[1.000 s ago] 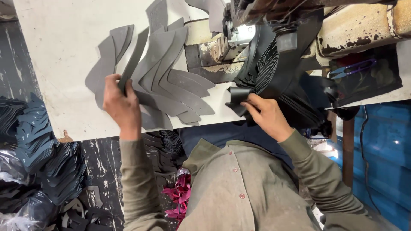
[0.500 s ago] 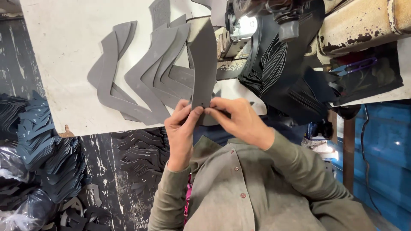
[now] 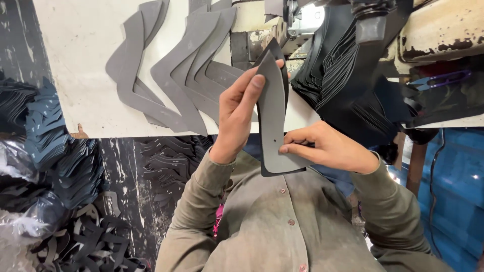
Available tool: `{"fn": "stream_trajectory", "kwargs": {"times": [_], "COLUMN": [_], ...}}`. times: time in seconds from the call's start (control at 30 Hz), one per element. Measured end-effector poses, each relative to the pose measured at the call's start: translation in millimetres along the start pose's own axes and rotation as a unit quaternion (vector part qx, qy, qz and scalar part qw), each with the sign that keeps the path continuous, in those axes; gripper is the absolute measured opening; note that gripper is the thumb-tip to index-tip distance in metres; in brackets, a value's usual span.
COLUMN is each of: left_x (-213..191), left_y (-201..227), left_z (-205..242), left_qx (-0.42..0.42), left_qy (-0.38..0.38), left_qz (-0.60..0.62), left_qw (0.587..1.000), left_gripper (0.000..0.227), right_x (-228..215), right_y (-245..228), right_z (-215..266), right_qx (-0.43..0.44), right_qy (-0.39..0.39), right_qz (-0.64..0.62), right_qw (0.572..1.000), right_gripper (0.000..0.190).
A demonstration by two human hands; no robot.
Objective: Stitching together pre-cut components of a shoe upper using an industrial sewing machine.
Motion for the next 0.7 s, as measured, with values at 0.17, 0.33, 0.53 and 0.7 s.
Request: {"fn": "stream_trajectory", "kwargs": {"times": [0.17, 0.33, 0.53, 0.7], "left_x": [-2, -9, 7, 3], "left_y": [-14, -16, 15, 8], "left_z": [-4, -12, -34, -46], "left_qx": [0.021, 0.027, 0.106, 0.054], "left_qy": [0.026, 0.065, 0.021, -0.024], "left_qz": [-0.009, -0.142, -0.202, -0.272], "left_qw": [0.999, 0.987, 0.973, 0.960], "left_gripper": [0.036, 0.030, 0.040, 0.025], "right_x": [-2, -4, 4, 17], "right_y": [9, 9, 10, 31], "right_z": [-3, -12, -36, -47], "right_qx": [0.047, 0.028, -0.042, 0.035], "right_qy": [-0.008, 0.005, 0.082, 0.065], "right_qz": [-0.002, -0.040, -0.062, -0.080], "right_qw": [0.999, 0.999, 0.994, 0.994], "right_gripper": [0.023, 0.023, 0.019, 0.019]}}
Point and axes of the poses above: each hand's wrist, its own z-axis away from the middle knuckle, its own x-axis out of the palm, y = z × x, the point moved 10 cm from there along -z, towards the middle knuckle, and after that the axes turned 14 degrees about x, right-handed, at the moved point
